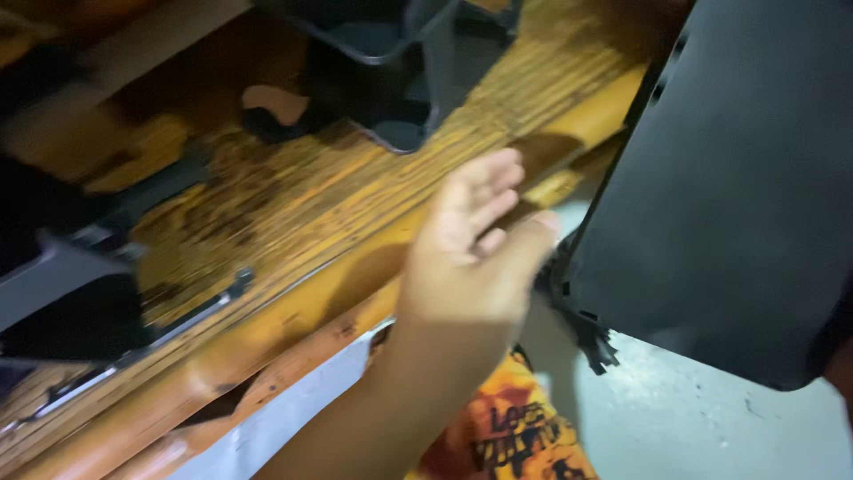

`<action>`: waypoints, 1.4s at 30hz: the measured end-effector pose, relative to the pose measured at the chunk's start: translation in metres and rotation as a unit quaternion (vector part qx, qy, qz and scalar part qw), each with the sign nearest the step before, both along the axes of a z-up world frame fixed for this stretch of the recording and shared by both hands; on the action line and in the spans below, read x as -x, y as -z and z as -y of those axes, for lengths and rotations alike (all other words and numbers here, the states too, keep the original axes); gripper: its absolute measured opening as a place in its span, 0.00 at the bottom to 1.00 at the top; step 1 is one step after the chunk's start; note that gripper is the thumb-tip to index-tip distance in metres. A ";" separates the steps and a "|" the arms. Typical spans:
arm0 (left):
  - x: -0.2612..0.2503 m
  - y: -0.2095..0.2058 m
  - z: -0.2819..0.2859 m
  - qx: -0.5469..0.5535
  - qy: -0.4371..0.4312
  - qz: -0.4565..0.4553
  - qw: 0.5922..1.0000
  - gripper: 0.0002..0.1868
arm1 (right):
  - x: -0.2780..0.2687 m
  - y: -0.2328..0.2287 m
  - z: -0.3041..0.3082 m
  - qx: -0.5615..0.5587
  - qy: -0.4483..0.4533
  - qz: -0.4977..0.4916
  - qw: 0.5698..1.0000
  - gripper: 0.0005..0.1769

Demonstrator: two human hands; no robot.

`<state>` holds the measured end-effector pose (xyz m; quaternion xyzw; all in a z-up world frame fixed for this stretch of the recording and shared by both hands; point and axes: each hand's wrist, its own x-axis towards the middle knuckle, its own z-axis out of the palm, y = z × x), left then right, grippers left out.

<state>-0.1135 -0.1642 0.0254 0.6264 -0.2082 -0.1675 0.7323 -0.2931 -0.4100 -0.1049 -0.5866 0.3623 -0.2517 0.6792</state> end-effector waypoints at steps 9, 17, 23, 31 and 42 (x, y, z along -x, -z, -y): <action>0.019 0.024 0.107 -0.322 0.156 -0.044 0.933 0.32 | 0.055 0.185 0.103 -0.108 0.195 -0.042 0.974 0.31; 0.004 0.055 0.128 -0.404 0.130 0.016 0.905 0.27 | 0.008 0.263 0.122 -0.176 0.268 -0.007 0.947 0.23; -0.008 0.075 0.127 -0.410 0.143 0.034 0.900 0.26 | -0.007 0.285 0.122 -0.187 0.262 -0.028 0.946 0.23; -0.009 0.074 0.132 -0.427 0.194 0.028 0.883 0.26 | -0.006 0.284 0.125 -0.181 0.295 -0.142 0.927 0.20; 0.006 0.077 0.145 -0.455 0.250 0.058 0.853 0.28 | 0.002 0.290 0.111 -0.120 0.368 -0.340 0.857 0.31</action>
